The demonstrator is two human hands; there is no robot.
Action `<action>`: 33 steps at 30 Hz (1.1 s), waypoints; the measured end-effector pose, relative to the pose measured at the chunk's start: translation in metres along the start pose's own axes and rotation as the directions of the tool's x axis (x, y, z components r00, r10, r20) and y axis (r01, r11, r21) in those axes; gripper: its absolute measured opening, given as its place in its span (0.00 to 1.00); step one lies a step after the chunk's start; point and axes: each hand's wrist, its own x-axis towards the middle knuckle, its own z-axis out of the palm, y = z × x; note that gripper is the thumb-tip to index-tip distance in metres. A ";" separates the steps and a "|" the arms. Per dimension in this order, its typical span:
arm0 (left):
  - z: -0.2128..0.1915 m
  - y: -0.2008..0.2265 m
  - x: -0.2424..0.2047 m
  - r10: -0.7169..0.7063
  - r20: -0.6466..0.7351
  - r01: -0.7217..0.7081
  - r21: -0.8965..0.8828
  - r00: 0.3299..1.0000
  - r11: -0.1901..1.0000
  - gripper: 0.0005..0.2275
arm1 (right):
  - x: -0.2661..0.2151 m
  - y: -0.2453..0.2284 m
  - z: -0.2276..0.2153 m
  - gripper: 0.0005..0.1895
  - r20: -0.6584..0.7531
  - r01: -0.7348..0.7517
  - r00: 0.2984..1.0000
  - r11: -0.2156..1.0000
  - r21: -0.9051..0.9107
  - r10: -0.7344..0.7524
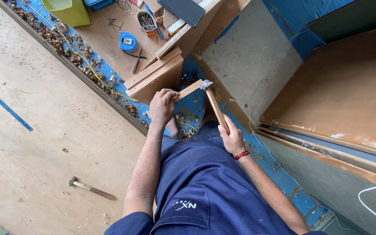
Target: The person measures a small wooden plank with a try square, then hammers nails into it to attach it to a larger wooden structure. The person works at a cluttered workbench in a woodworking shop.
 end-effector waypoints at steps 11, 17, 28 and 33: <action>0.002 -0.005 0.000 0.041 -0.006 -0.041 0.009 0.999 0.999 0.03 | -0.012 -0.022 -0.015 0.30 0.106 0.266 0.958 0.964 0.008 -0.266; 0.004 -0.007 -0.002 0.078 -0.016 -0.077 0.025 0.997 0.997 0.03 | -0.001 -0.033 -0.007 0.31 0.190 0.368 0.912 0.930 0.016 -0.364; 0.001 -0.002 -0.004 0.083 -0.004 -0.083 0.039 0.997 0.996 0.04 | -0.003 -0.034 -0.013 0.28 0.141 0.493 0.864 0.869 -0.048 -0.483; 0.006 -0.005 -0.004 0.083 -0.016 -0.083 0.052 0.996 0.995 0.03 | -0.001 -0.058 -0.019 0.30 0.260 0.323 0.923 0.938 -0.126 -0.283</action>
